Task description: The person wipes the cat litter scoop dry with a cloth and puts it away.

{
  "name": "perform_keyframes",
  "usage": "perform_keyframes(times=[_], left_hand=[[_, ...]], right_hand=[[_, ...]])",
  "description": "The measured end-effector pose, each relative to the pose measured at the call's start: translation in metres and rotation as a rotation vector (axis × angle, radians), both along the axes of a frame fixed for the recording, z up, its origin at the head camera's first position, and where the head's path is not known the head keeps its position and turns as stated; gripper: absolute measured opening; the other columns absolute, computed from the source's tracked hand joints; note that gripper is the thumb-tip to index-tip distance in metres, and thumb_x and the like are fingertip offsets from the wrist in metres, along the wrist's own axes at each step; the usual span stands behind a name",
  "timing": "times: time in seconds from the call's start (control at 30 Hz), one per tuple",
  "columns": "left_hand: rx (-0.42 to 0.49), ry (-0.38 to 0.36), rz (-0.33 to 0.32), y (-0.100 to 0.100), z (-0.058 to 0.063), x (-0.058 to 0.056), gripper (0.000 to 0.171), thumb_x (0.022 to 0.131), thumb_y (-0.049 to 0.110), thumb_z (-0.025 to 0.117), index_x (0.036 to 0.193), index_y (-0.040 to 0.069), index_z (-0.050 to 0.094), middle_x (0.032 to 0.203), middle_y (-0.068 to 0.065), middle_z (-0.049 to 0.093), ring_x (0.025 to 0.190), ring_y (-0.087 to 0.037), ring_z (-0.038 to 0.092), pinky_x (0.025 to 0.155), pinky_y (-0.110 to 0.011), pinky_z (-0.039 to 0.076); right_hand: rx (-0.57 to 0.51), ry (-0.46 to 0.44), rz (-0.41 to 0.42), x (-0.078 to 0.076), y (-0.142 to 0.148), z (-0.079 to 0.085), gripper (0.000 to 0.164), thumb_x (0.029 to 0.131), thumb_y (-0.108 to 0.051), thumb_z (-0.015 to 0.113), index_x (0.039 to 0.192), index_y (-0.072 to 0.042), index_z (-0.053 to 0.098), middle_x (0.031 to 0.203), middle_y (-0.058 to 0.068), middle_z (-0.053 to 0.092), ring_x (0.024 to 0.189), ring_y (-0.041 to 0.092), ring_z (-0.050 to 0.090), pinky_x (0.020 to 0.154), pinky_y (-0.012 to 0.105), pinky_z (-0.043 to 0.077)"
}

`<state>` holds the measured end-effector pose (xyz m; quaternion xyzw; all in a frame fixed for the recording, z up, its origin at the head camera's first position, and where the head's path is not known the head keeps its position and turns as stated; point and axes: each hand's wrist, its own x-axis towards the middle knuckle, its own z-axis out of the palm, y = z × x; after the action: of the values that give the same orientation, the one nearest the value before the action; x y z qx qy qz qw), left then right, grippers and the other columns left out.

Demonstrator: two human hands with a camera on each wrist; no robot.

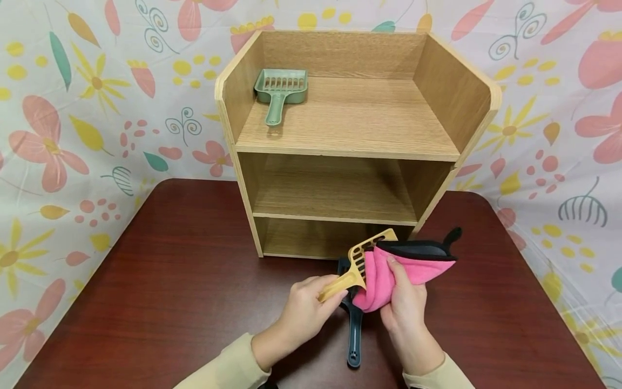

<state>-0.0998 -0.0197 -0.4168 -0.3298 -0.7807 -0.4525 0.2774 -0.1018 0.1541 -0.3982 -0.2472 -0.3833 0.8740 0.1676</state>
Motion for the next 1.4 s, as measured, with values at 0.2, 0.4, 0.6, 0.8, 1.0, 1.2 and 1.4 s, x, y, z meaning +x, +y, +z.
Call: perform_keyframes(times=[0.2,0.4,0.6,0.8,1.0,1.2,1.4], left_hand=[[-0.011,0.016,0.018,0.007,-0.005,-0.001,0.024,0.076,0.010,0.077,0.097,0.001,0.069,0.083,-0.009,0.069,0.071,-0.013,0.065,0.065,-0.016,0.052],[-0.058,0.050,0.042,0.007,-0.006,-0.006,0.026,0.076,0.012,0.077,0.098,0.003,0.067,0.084,-0.007,0.069,0.074,-0.013,0.065,0.066,-0.017,0.053],[-0.104,0.128,0.035,0.002,-0.003,-0.010,0.026,0.074,0.011,0.078,0.096,0.001,0.068,0.082,-0.008,0.071,0.071,-0.013,0.067,0.064,-0.018,0.054],[-0.126,0.133,0.034,-0.003,-0.001,-0.011,0.025,0.074,0.011,0.078,0.095,0.002,0.069,0.082,-0.007,0.072,0.069,-0.012,0.066,0.062,-0.017,0.053],[-0.084,0.102,0.005,-0.007,-0.001,-0.012,0.023,0.076,0.015,0.077,0.094,0.002,0.069,0.084,-0.007,0.072,0.071,-0.013,0.067,0.064,-0.017,0.053],[-0.044,0.059,0.012,-0.006,-0.001,-0.009,0.023,0.076,0.014,0.077,0.095,0.003,0.068,0.081,-0.007,0.071,0.067,-0.011,0.063,0.061,-0.014,0.051],[-0.048,0.063,0.026,-0.002,-0.003,-0.006,0.026,0.075,0.012,0.078,0.096,0.001,0.067,0.082,-0.008,0.070,0.071,-0.013,0.065,0.064,-0.018,0.053]], right_hand=[[-0.080,-0.051,0.207,0.010,-0.013,0.000,0.036,0.091,-0.017,0.062,0.124,-0.011,0.048,0.110,-0.005,0.062,0.099,0.006,0.062,0.089,0.020,0.050],[-0.083,-0.060,0.300,0.014,-0.015,0.001,0.021,0.097,-0.015,0.050,0.118,-0.010,0.052,0.111,-0.007,0.060,0.103,0.006,0.058,0.093,0.019,0.047],[-0.041,-0.074,0.279,0.009,-0.007,0.003,0.027,0.097,-0.009,0.047,0.123,-0.010,0.046,0.113,-0.006,0.060,0.102,0.007,0.059,0.091,0.019,0.049],[-0.008,-0.078,0.208,0.003,0.002,0.005,0.032,0.096,-0.009,0.049,0.127,-0.011,0.044,0.113,-0.005,0.060,0.100,0.006,0.061,0.088,0.018,0.050],[0.025,-0.018,0.152,0.000,0.012,0.007,0.036,0.094,-0.006,0.052,0.129,-0.012,0.045,0.119,-0.001,0.058,0.101,0.009,0.061,0.086,0.020,0.052],[-0.009,-0.003,0.159,0.001,0.007,0.005,0.036,0.095,-0.008,0.053,0.130,-0.013,0.044,0.122,0.000,0.056,0.104,0.009,0.060,0.088,0.020,0.051],[-0.078,0.002,0.252,0.007,-0.010,-0.001,0.030,0.098,-0.010,0.047,0.127,-0.010,0.043,0.119,-0.003,0.057,0.108,0.008,0.059,0.093,0.020,0.048]])
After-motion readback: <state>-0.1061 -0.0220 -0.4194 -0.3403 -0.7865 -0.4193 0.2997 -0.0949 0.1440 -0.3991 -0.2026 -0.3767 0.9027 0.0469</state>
